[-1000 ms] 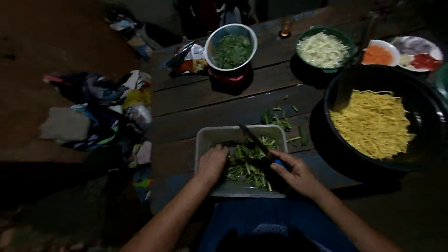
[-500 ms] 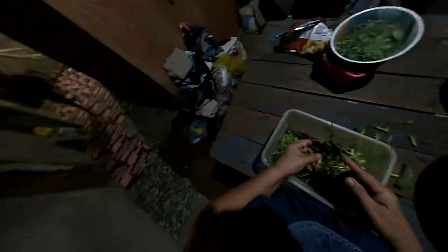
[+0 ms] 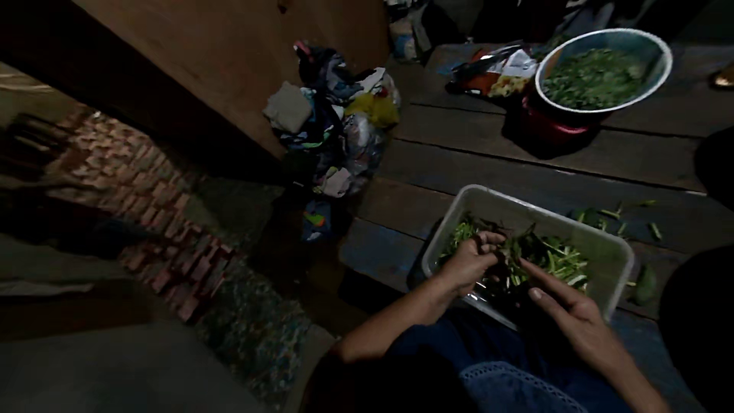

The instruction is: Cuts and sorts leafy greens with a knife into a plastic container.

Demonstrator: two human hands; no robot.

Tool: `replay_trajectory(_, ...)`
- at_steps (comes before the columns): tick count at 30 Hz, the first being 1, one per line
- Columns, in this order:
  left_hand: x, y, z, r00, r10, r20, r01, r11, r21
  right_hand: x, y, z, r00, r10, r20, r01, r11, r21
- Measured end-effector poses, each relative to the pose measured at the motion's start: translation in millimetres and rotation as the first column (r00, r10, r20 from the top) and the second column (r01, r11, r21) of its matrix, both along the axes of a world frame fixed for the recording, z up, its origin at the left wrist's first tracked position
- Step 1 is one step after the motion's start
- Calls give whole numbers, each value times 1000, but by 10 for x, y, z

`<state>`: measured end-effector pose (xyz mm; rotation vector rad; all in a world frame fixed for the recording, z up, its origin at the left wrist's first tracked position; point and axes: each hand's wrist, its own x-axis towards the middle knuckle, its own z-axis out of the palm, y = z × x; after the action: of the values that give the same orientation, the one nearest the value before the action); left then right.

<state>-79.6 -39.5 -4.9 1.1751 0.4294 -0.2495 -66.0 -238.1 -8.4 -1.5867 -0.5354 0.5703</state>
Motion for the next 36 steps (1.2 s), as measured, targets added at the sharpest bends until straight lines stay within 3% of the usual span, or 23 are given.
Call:
replay_trajectory(6, 54, 3, 88, 989, -103, 110, 98, 994, 50, -7, -97, 84, 986, -116, 119, 120, 993, -21)
replay_trajectory(16, 28, -68, 71, 999, -12, 53, 22, 981, -194, -176, -168, 60, 976, -199, 84, 200, 980, -7)
replay_trajectory(21, -6, -63, 2, 999, -32, 31, 39, 964, -263, -206, -158, 25, 985, -82, 150, 83, 997, 4)
replay_trajectory(24, -28, -76, 57, 999, -41, -13, 37, 974, -223, -206, -151, 10, 982, 12, 188, -15, 1000, 14)
replay_trajectory(36, -67, -124, -37, 1000, -8, -25, 2, 977, -215, -209, -154, -33, 983, 34, 182, -32, 999, -15)
